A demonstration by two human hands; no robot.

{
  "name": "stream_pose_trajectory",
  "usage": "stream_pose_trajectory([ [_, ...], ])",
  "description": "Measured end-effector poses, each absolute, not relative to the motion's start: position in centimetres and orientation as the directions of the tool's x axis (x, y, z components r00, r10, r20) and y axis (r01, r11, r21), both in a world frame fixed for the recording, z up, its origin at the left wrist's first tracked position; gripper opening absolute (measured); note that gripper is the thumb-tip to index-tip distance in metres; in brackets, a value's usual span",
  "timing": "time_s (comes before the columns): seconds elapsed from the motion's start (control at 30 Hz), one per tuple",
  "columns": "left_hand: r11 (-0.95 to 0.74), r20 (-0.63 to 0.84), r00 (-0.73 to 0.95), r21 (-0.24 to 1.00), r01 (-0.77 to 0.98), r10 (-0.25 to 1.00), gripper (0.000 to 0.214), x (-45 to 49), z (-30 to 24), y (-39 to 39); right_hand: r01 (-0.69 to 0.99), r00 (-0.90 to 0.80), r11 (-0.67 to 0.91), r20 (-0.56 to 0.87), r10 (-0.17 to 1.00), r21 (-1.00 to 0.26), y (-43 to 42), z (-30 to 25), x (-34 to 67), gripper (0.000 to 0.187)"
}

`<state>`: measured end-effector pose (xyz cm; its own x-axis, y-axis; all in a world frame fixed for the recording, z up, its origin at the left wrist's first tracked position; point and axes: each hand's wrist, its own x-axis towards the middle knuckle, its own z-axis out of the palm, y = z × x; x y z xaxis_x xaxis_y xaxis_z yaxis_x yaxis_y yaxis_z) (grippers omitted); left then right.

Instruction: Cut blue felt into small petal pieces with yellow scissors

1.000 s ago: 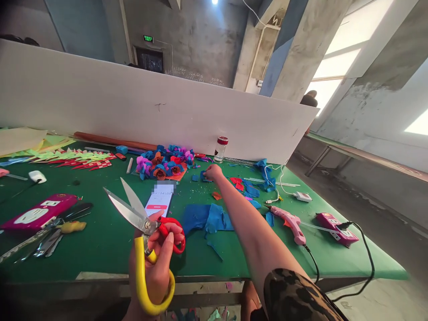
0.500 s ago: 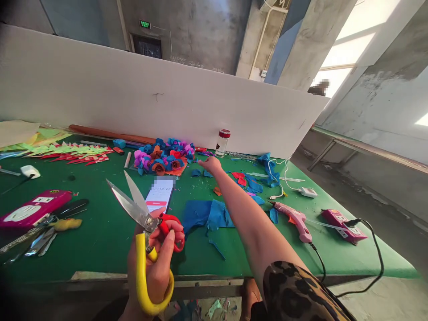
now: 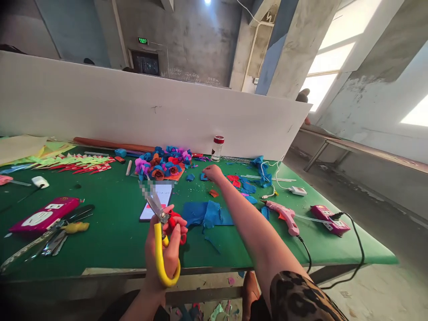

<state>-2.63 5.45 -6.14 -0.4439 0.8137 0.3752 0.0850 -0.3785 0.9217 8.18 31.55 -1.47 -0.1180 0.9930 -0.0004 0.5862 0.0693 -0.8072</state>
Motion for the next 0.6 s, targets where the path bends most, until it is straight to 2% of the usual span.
stream_pose_trajectory([
  [0.1, -0.393, 0.368, -0.459, 0.918, 0.043, 0.808, 0.035, -2.8, -5.6, 5.5, 0.47, -0.069, 0.109, 0.087, 0.994, -0.876, 28.2, -1.5, 13.7, 0.024],
  [0.2, -0.392, 0.331, -0.455, 0.919, -0.044, 0.827, 0.036, -2.9, -5.2, 5.5, 0.377, 0.044, 0.146, 0.175, 0.984, -0.915, 23.7, -2.8, 19.3, 0.04],
  [0.33, -0.38, 0.289, -0.435, 0.915, -0.137, 0.853, 0.042, -3.2, -5.0, 5.8, 0.262, 0.196, 0.168, 0.222, 0.955, -0.95, 19.7, -4.9, 24.0, 0.054],
  [0.47, -0.303, 0.184, -0.382, 0.911, -0.279, 0.905, 0.05, -3.6, -4.8, 6.2, 0.214, 0.282, 0.206, 0.263, 0.923, -0.955, 19.7, -5.5, 25.0, 0.053],
  [0.6, -0.313, 0.193, -0.396, 0.912, -0.266, 0.898, 0.05, -3.3, -4.7, 6.4, 0.239, 0.298, 0.238, 0.304, 0.905, -0.941, 20.4, -4.8, 24.7, 0.049],
])
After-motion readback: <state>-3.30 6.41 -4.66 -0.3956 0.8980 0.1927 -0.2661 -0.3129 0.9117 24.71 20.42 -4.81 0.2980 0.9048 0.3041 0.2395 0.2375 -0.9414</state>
